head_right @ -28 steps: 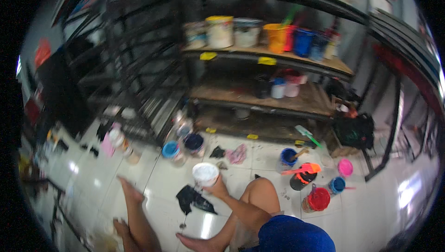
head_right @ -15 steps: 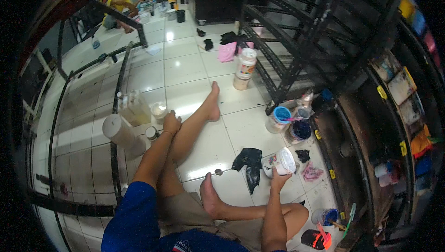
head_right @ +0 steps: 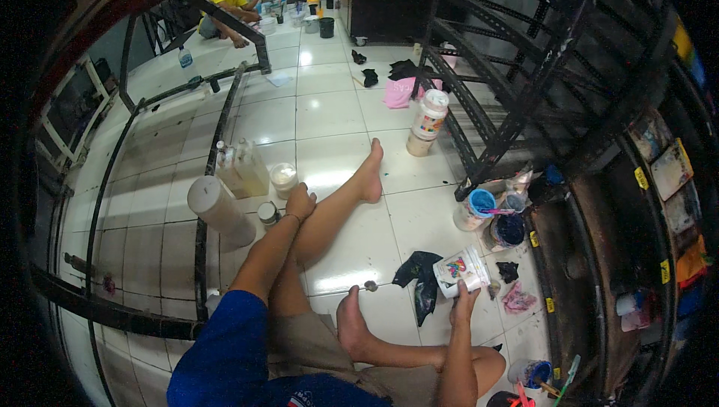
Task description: The person wipes various plastic containers and jars with a cloth, cleaning off paint residue and other marks. The person handles each container individually, wiping the sides and bottoms before placing them back or setting them aside.
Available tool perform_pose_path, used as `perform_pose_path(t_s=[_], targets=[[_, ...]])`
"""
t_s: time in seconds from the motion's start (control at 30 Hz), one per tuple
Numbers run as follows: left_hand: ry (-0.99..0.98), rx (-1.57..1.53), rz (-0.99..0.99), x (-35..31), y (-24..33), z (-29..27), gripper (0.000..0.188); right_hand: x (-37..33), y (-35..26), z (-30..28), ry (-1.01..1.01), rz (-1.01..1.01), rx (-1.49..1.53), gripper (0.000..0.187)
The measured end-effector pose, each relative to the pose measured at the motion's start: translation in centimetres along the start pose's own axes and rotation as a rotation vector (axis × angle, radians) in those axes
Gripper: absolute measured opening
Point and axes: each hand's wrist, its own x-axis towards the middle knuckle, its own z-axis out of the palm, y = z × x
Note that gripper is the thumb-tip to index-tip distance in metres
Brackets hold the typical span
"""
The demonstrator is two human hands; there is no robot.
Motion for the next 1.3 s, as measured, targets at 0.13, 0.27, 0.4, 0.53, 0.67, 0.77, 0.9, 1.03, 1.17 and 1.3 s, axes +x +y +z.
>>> perform_pose_path(t_s=[0.13, 0.27, 0.4, 0.53, 0.67, 0.77, 0.9, 1.03, 1.17, 1.3], targets=[[-0.084, -0.020, -0.024, 0.3, -0.2, 0.1, 0.038, -2.0, -5.1, 3.9, -0.252, 0.112, -0.052, 0.074], [-0.123, -0.012, 0.023, 1.1, -1.2, 0.7, 0.038, -3.5, -9.2, 7.6, -0.520, 0.273, -0.110, 0.088], [-0.128, -0.022, 0.016, 0.7, -0.8, 0.4, 0.039, -5.1, -13.2, 11.4, -0.727, 0.320, -0.258, 0.096], [-0.146, 0.002, 0.025, 0.8, -0.7, 0.3, 0.039, -6.0, -15.5, 13.5, -0.832, 0.338, -0.415, 0.100], [-0.147, 0.006, 0.021, 0.9, -0.6, 0.6, 0.040, -6.1, -16.2, 14.2, -0.910, 0.318, -0.555, 0.100], [-0.133, -0.006, 0.023, 1.0, -1.2, 0.7, 0.040, -6.0, -16.1, 14.4, -0.940, 0.316, -0.582, 0.101], [-0.114, -0.006, 0.038, 1.2, -1.7, 0.9, 0.038, -5.6, -15.3, 13.5, -0.891, 0.315, -0.557, 0.101], [-0.050, -0.050, 0.017, 0.2, 0.3, 0.4, 0.034, -4.3, -13.3, 10.4, -0.720, 0.306, -0.374, 0.101], [0.135, -0.415, 0.102, 0.7, 1.9, -1.3, 0.028, -1.9, -10.3, 6.3, -0.450, 0.250, -0.234, 0.098], [0.025, -1.057, 0.092, 0.4, 7.2, -5.1, 0.025, -0.6, -8.6, 2.3, -0.174, 0.094, -0.239, 0.094]])
